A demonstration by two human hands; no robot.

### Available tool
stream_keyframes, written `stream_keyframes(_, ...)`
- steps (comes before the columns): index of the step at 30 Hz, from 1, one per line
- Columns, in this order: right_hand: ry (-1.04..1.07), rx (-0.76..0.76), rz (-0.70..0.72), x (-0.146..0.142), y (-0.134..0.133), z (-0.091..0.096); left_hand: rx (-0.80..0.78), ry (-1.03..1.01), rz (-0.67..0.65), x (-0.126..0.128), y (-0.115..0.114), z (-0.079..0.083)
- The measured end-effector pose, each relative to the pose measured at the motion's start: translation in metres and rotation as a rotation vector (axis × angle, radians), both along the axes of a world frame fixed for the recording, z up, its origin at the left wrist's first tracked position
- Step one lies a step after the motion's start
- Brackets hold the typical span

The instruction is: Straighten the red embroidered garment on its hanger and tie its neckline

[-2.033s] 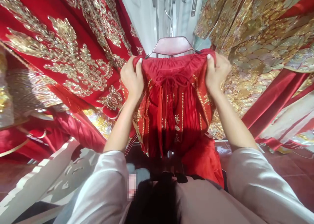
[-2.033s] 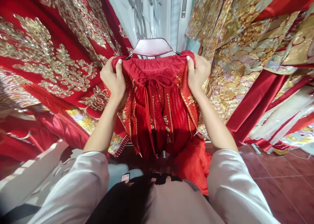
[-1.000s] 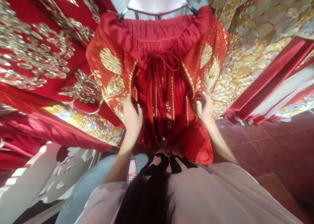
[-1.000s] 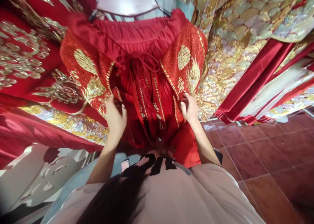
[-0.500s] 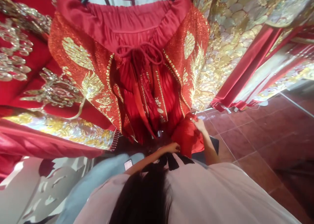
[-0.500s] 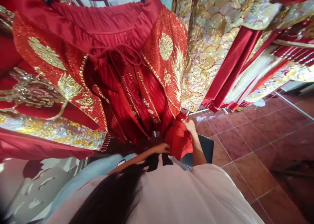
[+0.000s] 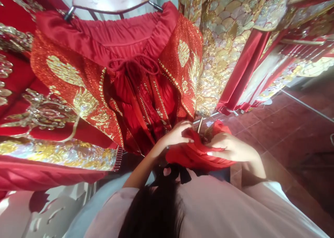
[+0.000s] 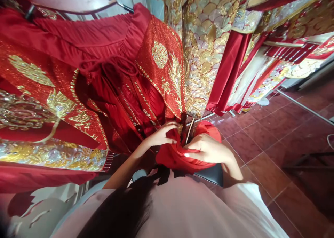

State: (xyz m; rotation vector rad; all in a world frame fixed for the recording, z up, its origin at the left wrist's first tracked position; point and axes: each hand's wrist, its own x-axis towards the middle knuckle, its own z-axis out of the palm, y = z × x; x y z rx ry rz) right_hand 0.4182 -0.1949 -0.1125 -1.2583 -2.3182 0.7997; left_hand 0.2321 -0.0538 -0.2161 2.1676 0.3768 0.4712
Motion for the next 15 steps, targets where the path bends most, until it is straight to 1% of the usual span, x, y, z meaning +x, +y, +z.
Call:
stream_keyframes(1, -0.005, 0.036, 0.028, -0.001, -0.001, 0.011, -0.047, 0.021, -0.004, -0.005, -0.003, 0.006)
stream_keyframes(2, -0.012, 0.077, 0.022, -0.002, -0.002, 0.021, -0.098, 0.035, 0.021, -0.012, -0.006, 0.013)
stream_keyframes(3, -0.017, 0.119, -0.012, -0.003, -0.003, 0.029, -0.138, 0.033, 0.064, -0.020, -0.011, 0.021)
stream_keyframes(5, -0.005, 0.189, -0.115, -0.004, -0.003, 0.043, -0.167, -0.024, 0.154, -0.043, -0.021, 0.042)
stream_keyframes(6, 0.012, 0.196, -0.149, -0.004, -0.002, 0.048, -0.151, -0.077, 0.180, -0.056, -0.026, 0.054)
stream_keyframes(7, 0.028, 0.171, -0.149, -0.004, 0.002, 0.051, -0.129, -0.127, 0.202, -0.069, -0.032, 0.067)
stream_keyframes(8, 0.040, 0.112, -0.113, -0.004, 0.008, 0.052, -0.113, -0.182, 0.238, -0.082, -0.037, 0.080)
stream_keyframes(9, 0.044, 0.021, -0.035, -0.004, 0.019, 0.051, -0.102, -0.237, 0.275, -0.094, -0.042, 0.093)
stream_keyframes(10, 0.040, -0.098, 0.084, -0.005, 0.032, 0.047, -0.096, -0.291, 0.299, -0.104, -0.046, 0.105)
stream_keyframes(13, -0.027, -0.496, 0.519, -0.014, 0.086, 0.024, -0.054, -0.422, 0.325, -0.126, -0.059, 0.132)
stream_keyframes(14, -0.073, -0.572, 0.589, -0.019, 0.104, 0.014, -0.018, -0.430, 0.326, -0.131, -0.064, 0.139)
stream_keyframes(15, -0.150, -0.618, 0.612, -0.025, 0.122, 0.005, 0.024, -0.441, 0.369, -0.135, -0.069, 0.146)
